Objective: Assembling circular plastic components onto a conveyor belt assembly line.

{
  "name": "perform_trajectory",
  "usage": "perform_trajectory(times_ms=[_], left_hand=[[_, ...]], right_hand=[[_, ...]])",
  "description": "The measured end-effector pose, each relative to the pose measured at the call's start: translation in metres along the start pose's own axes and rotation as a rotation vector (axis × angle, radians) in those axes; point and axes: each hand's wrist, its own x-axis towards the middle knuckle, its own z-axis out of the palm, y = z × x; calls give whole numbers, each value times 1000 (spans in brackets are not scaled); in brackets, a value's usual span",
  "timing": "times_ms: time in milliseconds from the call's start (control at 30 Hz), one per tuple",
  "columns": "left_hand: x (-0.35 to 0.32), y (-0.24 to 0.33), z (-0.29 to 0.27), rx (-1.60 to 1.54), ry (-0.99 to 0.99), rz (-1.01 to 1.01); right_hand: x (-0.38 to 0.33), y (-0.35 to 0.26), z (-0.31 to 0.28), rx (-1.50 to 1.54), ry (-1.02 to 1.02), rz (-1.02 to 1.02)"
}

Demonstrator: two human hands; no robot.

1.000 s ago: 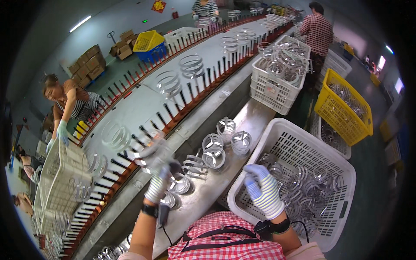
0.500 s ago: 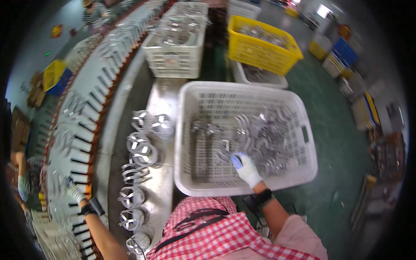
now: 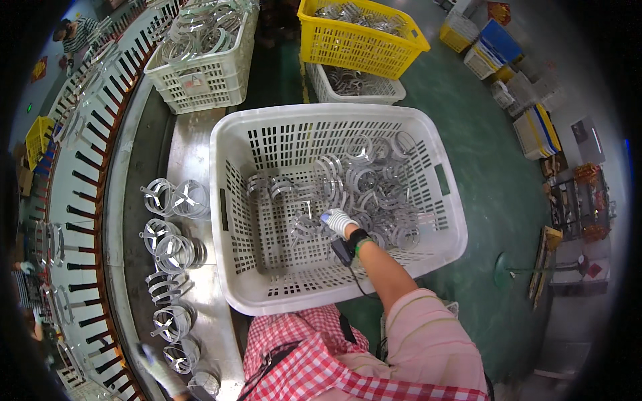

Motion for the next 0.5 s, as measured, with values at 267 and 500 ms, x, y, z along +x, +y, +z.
perform_trajectory(times_ms=[267, 500], left_hand=[[-121, 3, -9, 675, -298, 68], [-180, 55, 29, 92, -247, -420]], right_hand=[[98, -18, 82, -521, -74, 86], [121, 13, 107, -664, -229, 168]])
